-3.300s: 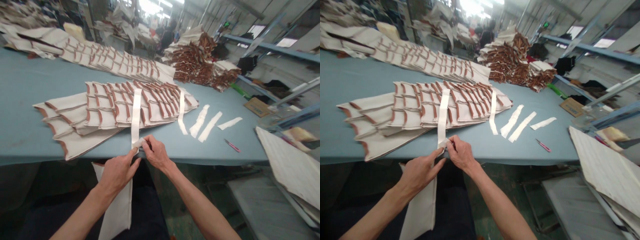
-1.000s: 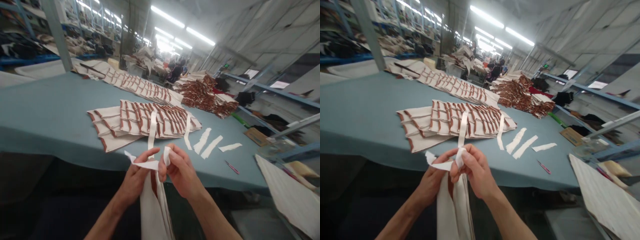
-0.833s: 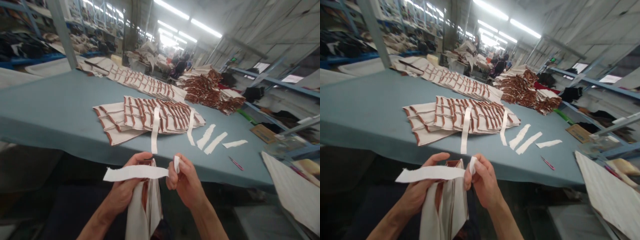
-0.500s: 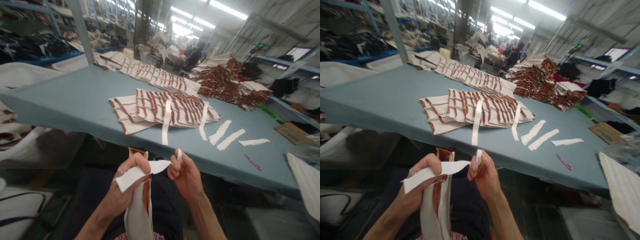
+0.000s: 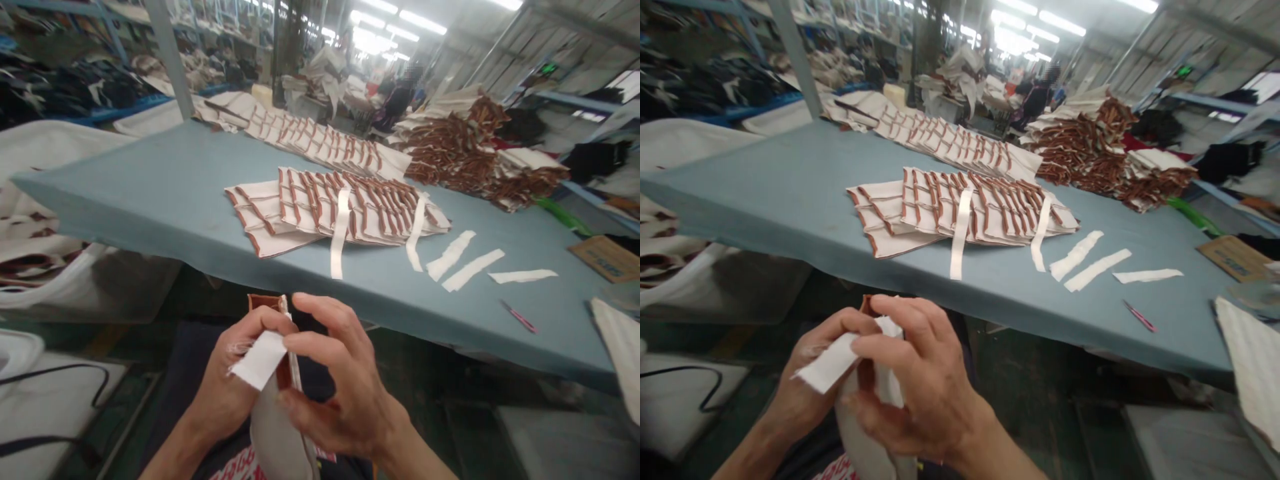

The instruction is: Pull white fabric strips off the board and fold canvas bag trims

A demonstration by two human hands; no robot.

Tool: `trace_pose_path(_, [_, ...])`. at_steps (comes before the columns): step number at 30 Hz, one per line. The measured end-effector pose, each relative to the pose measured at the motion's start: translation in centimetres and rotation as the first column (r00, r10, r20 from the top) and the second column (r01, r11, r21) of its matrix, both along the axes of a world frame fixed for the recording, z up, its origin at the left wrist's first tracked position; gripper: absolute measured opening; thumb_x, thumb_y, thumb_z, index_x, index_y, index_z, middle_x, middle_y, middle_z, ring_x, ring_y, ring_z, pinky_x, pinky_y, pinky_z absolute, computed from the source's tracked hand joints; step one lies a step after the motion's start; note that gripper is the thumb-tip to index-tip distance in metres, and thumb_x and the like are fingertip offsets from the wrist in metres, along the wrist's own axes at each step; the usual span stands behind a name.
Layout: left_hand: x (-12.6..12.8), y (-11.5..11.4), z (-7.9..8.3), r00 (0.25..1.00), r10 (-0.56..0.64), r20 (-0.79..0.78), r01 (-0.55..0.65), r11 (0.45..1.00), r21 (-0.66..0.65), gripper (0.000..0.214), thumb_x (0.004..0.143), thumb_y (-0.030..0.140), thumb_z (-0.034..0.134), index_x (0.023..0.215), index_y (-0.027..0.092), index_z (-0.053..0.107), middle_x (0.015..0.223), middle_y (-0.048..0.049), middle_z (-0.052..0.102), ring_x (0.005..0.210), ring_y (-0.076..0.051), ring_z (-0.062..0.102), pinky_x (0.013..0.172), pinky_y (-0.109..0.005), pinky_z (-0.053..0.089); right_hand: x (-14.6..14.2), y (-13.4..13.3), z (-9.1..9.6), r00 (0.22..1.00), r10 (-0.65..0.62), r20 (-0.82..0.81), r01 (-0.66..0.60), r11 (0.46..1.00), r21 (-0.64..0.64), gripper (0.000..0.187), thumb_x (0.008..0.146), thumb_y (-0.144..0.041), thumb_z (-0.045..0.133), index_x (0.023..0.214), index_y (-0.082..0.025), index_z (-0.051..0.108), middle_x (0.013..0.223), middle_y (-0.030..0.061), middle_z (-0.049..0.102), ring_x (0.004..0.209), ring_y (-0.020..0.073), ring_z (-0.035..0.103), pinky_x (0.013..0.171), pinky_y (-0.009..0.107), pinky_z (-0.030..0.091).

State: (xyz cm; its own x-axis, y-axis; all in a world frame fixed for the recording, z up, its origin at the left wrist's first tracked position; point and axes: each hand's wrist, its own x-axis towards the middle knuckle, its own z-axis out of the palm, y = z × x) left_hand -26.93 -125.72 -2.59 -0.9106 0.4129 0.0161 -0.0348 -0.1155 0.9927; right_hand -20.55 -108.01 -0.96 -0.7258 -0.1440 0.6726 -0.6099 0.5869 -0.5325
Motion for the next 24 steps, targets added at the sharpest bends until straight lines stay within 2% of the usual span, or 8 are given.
trace_pose_path(3, [0.2,0.3,0.3,1.0,-0.002,0.019,0.001,0.999,0.037,0.021,0.081,0.034,0.08,0.068,0.021,0.069,0.064,0.0018,0.066,0.053,-0.015,0.056,0.051,-0.025,0.048,-1.4,-1.3,0.6,0.995,0.101,0.021,-0.101,0.994,-0.035,0.043,0.092,-0.027,0.08,0.132,-0.033,0.068,0.147,0.0127,0.076,0.135,0.0335,0.075,0.115,0.053,0.061])
trace_pose_path(7, [0.1,0.1,0.5,0.998,0.043,-0.052,-0.045,0.998,-0.036,0.018,0.081,0.036,0.079,0.075,0.02,0.076,0.07,-0.0008,0.073,0.056,-0.016,0.058,0.053,-0.026,0.049,-2.6,-2.2,0.0,0.981,0.177,0.082,-0.156,0.964,-0.213,0.025,0.092,-0.023,0.077,0.116,-0.031,0.072,0.133,0.0091,0.082,0.133,0.03,0.076,0.113,0.048,0.062])
trace_pose_path(9, [-0.1,-0.3,0.2,0.994,0.05,-0.101,-0.055,0.997,-0.049,0.016,0.084,0.034,0.077,0.077,0.019,0.078,0.074,-0.0014,0.076,0.061,-0.016,0.061,0.055,-0.025,0.049,-2.8,-2.4,-0.5,0.973,0.19,0.132,-0.146,0.948,-0.283,0.018,0.094,-0.022,0.074,0.111,-0.029,0.074,0.131,0.0093,0.083,0.135,0.0276,0.076,0.114,0.046,0.06])
trace_pose_path(13, [-0.6,-0.9,-0.7,0.984,0.048,-0.17,-0.06,0.996,-0.067,0.012,0.086,0.029,0.074,0.081,0.02,0.081,0.078,-0.0007,0.078,0.068,-0.018,0.068,0.06,-0.024,0.051,-3.1,-2.7,-1.3,0.954,0.225,0.199,-0.139,0.918,-0.372,0.015,0.091,-0.02,0.074,0.105,-0.026,0.076,0.132,0.0112,0.083,0.132,0.0275,0.076,0.114,0.046,0.059])
trace_pose_path(18, [-0.7,-1.1,-0.8,0.978,0.034,-0.205,-0.066,0.986,-0.151,0.025,0.094,0.041,0.074,0.087,0.019,0.081,0.085,-0.0048,0.082,0.078,-0.022,0.075,0.071,-0.027,0.056,-3.4,-3.5,-1.9,0.94,0.199,0.275,-0.042,0.872,-0.488,0.006,0.099,-0.023,0.072,0.098,-0.025,0.078,0.125,0.0103,0.085,0.119,0.0253,0.08,0.11,0.044,0.059])
trace_pose_path(21, [-0.3,-1.2,-1.1,0.972,0.141,-0.188,-0.179,0.962,-0.207,0.03,0.096,0.049,0.073,0.092,0.02,0.077,0.083,-0.003,0.078,0.071,-0.02,0.07,0.066,-0.026,0.054,-3.6,-3.8,-1.9,0.936,0.198,0.291,0.02,0.796,-0.605,0.008,0.102,-0.027,0.072,0.099,-0.024,0.079,0.124,0.0096,0.084,0.113,0.0239,0.079,0.103,0.04,0.06])
trace_pose_path(24, [0.2,-1.7,-2.1,0.959,0.281,-0.02,-0.278,0.931,-0.238,0.044,0.102,0.066,0.061,0.099,0.024,0.07,0.074,0.0015,0.07,0.054,-0.016,0.055,0.047,-0.025,0.043,-3.9,-3.1,-2.1,0.94,0.117,0.321,0.171,0.652,-0.739,0.013,0.104,-0.033,0.072,0.099,-0.024,0.079,0.107,0.0065,0.083,0.092,0.02,0.076,0.085,0.033,0.06])
